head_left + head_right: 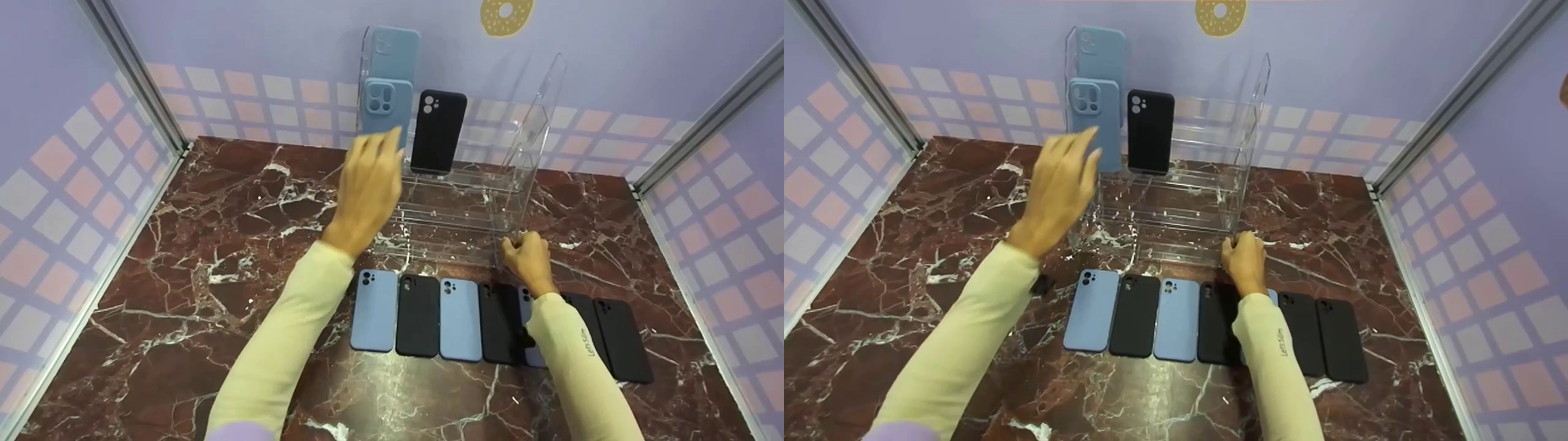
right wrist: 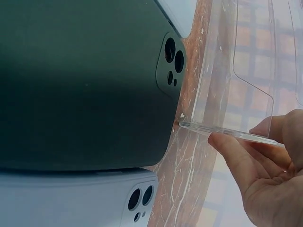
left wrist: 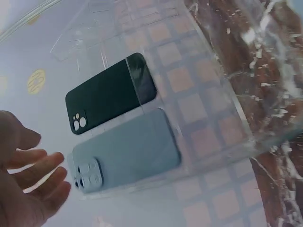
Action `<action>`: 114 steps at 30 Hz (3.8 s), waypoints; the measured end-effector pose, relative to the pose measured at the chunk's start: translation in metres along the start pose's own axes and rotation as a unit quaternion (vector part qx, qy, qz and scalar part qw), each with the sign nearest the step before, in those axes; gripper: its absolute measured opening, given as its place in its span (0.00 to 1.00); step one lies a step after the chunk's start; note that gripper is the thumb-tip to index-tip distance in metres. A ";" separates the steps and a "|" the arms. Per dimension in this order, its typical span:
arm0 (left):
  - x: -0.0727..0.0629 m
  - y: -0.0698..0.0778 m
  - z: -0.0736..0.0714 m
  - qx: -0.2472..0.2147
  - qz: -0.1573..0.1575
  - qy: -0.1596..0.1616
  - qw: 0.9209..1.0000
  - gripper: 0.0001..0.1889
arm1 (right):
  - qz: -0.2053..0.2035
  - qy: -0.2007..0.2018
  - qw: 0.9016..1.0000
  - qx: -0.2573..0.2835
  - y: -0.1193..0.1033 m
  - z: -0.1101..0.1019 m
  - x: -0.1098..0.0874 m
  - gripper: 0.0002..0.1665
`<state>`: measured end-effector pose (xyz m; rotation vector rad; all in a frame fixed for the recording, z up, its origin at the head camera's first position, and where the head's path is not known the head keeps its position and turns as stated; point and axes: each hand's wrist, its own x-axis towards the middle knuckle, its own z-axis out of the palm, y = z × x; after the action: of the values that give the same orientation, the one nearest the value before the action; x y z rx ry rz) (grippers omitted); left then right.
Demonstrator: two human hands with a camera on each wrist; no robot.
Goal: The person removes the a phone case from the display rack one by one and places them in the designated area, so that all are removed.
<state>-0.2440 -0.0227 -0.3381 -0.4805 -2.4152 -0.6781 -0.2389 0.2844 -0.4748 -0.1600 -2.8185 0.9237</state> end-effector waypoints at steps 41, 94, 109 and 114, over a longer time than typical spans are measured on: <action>0.082 0.009 0.026 -0.115 0.012 -0.033 0.993 0.12 | -0.013 0.017 1.000 -0.005 -0.003 0.002 0.001 0.29; -0.092 -0.136 -0.064 -0.130 -0.170 -0.199 0.956 0.08 | 0.005 0.012 1.000 -0.005 -0.001 -0.001 0.003 0.24; -0.106 -0.147 -0.019 -0.111 -0.173 -0.278 0.938 0.07 | -0.008 0.008 1.000 -0.009 -0.001 0.001 0.004 0.28; -0.105 -0.148 -0.006 -0.102 -0.179 -0.295 0.933 0.06 | -0.007 0.015 1.000 -0.010 -0.001 0.001 0.004 0.27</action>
<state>-0.2309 -0.1642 -0.4514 -0.3610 -3.0615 -1.0722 -0.2434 0.2838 -0.4750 -0.1547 -2.7987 0.8834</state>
